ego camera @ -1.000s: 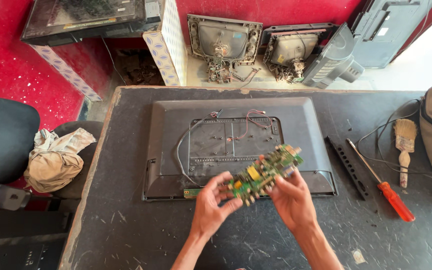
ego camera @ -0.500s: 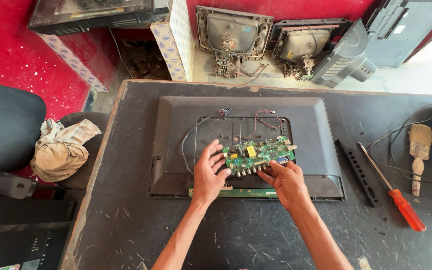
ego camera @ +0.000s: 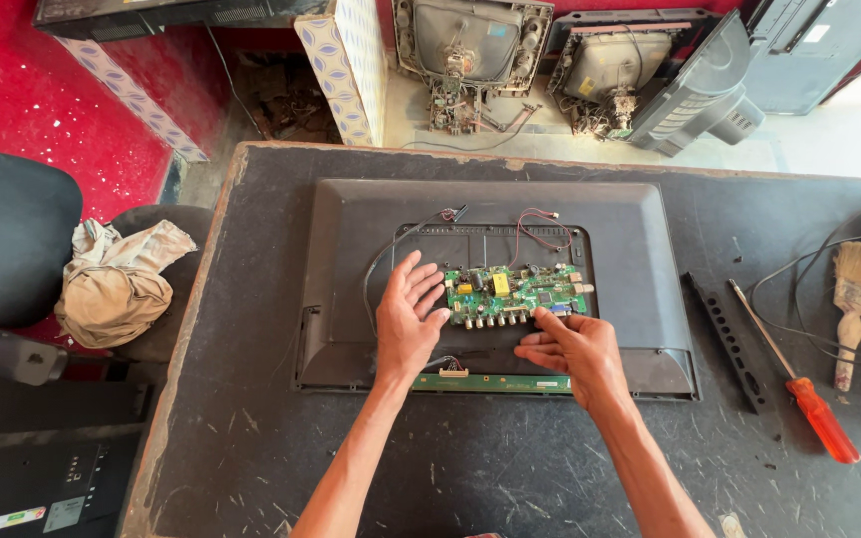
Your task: The person places a green circuit board into the recess of a television back cover on the workbench, aligns it, and uses a screwdriver to drive screws to fasten the board. They handle small screws one at a time and press the board into position while tightening.
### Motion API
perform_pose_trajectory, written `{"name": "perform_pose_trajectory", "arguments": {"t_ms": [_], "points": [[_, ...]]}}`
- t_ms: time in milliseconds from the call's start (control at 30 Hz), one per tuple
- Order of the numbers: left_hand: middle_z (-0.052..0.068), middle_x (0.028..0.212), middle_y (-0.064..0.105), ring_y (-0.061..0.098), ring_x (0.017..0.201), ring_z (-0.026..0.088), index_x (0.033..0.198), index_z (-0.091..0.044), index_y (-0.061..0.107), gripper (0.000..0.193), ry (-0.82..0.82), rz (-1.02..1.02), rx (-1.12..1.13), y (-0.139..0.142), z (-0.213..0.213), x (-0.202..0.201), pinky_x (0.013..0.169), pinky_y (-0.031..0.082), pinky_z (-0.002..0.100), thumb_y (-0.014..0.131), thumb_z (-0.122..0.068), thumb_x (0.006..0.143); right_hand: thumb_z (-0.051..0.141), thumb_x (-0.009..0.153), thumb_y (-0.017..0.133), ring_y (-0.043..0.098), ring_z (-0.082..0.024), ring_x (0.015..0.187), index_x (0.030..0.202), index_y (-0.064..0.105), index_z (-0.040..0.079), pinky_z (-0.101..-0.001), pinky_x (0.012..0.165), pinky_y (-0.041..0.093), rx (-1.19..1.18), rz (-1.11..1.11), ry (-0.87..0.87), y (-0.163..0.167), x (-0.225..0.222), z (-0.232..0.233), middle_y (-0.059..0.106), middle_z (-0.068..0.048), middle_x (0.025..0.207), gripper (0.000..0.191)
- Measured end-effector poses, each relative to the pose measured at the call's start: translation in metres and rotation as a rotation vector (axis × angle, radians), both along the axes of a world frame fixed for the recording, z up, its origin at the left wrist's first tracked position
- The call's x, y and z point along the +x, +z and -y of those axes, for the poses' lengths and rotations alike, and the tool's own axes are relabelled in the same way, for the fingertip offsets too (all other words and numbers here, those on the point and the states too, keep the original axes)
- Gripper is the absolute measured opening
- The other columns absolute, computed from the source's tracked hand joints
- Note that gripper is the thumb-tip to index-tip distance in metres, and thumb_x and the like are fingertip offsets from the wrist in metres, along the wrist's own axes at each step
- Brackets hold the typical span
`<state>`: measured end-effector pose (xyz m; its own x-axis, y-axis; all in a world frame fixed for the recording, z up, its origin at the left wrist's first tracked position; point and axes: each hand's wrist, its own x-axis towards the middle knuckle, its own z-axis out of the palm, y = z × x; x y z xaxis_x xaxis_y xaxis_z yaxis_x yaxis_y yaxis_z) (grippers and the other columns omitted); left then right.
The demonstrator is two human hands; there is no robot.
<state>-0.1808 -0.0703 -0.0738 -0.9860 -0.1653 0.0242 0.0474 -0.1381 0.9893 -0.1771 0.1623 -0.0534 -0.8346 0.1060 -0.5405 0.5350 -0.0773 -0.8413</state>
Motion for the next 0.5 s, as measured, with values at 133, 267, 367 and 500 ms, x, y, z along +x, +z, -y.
{"name": "perform_pose_trajectory", "arguments": {"t_ms": [133,267,367,500], "points": [[0.02,0.142,0.06,0.062,0.132,0.027,0.147,-0.002,0.046,0.079,-0.021,0.017,-0.148,0.007,0.007,0.002,0.108,0.056,0.037,0.069,0.016,0.073,0.031,0.093,0.07,0.078,-0.034,0.071,0.105,0.07,-0.016,-0.0345,0.059,0.065,0.177,0.038,0.07,0.013,0.002,-0.005,0.075,-0.027,0.084,0.048],[0.018,0.143,0.061,0.06,0.135,0.029,0.147,-0.004,0.047,0.086,-0.082,-0.082,-0.369,0.014,0.012,0.009,0.112,0.051,0.04,0.08,0.007,0.069,0.03,0.095,0.074,0.076,-0.028,0.069,0.104,0.077,-0.006,-0.0375,0.065,0.062,0.714,-0.183,0.054,0.025,0.01,-0.012,0.078,-0.022,0.084,0.037],[0.018,0.144,0.057,0.054,0.135,0.033,0.148,-0.005,0.045,0.091,-0.11,-0.111,-0.563,0.02,0.011,0.012,0.113,0.044,0.041,0.085,0.003,0.066,0.022,0.089,0.08,0.074,-0.024,0.086,0.112,0.075,0.002,-0.0355,0.076,0.06,0.974,-0.579,0.082,0.028,0.008,-0.017,0.076,-0.015,0.102,0.031],[0.02,0.144,0.05,0.045,0.137,0.036,0.148,-0.004,0.041,0.097,-0.156,-0.094,-0.673,0.03,0.001,0.007,0.115,0.037,0.041,0.088,0.0,0.062,0.016,0.076,0.086,0.065,-0.031,0.106,0.127,0.068,0.0,-0.0366,0.078,0.06,1.007,-0.718,0.247,0.03,-0.007,-0.024,0.067,-0.016,0.123,0.057]]}}
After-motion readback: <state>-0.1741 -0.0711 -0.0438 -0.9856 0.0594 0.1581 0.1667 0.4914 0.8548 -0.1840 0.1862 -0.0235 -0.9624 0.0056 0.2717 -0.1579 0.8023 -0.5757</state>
